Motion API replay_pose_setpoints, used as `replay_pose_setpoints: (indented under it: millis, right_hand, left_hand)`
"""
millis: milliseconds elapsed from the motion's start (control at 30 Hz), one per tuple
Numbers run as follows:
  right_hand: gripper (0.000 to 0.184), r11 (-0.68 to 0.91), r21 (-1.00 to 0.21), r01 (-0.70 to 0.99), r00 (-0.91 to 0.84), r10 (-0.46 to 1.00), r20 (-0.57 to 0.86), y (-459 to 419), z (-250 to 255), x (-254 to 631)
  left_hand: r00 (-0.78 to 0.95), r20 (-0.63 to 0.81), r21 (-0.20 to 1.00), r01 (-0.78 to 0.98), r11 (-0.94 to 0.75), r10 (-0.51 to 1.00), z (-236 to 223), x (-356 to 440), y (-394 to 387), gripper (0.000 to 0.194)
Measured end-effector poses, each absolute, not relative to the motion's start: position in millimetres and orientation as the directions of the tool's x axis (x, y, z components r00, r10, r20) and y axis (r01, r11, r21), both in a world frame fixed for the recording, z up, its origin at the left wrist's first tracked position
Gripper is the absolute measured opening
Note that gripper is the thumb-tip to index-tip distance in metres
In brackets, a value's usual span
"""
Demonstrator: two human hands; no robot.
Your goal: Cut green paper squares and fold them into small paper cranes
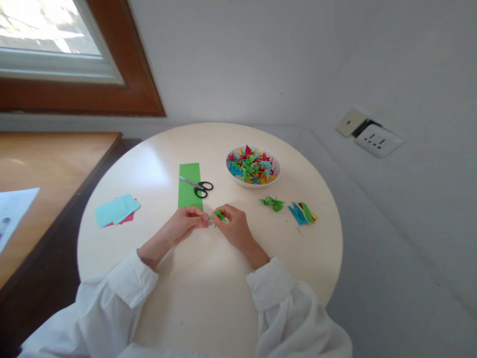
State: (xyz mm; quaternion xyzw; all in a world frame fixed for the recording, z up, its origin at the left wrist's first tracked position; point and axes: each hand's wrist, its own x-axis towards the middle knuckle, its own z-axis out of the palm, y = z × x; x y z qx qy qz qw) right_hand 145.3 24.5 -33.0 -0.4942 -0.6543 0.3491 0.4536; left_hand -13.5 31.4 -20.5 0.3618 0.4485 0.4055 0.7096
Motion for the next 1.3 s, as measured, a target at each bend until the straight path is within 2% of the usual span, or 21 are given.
replay_pose_setpoints:
  millis: [233, 733, 1067, 1300]
  right_hand:
    - [0.008, 0.267, -0.912, 0.312, -0.09, 0.964, 0.251, 24.2, -32.8, 145.9]
    - [0.009, 0.294, -0.874, 0.386, -0.089, 0.955, 0.282, 22.0, -30.1, 144.0]
    - [0.007, 0.301, -0.881, 0.364, -0.079, 0.953, 0.293, 23.6, -33.5, 144.5]
    - [0.005, 0.311, -0.879, 0.36, -0.086, 0.95, 0.301, 21.6, -30.5, 142.5]
  left_hand:
    - [0.289, -0.361, 0.852, -0.286, 0.439, 0.887, -15.6, -12.8, 30.0, 0.03]
    - [0.246, -0.313, 0.887, -0.27, 0.375, 0.917, -17.3, -11.3, 29.1, 0.036]
    - [0.283, -0.324, 0.885, -0.248, 0.395, 0.903, -17.3, -11.8, 28.3, 0.038]
    - [0.315, -0.272, 0.906, -0.234, 0.352, 0.909, -23.2, -10.5, 28.1, 0.034]
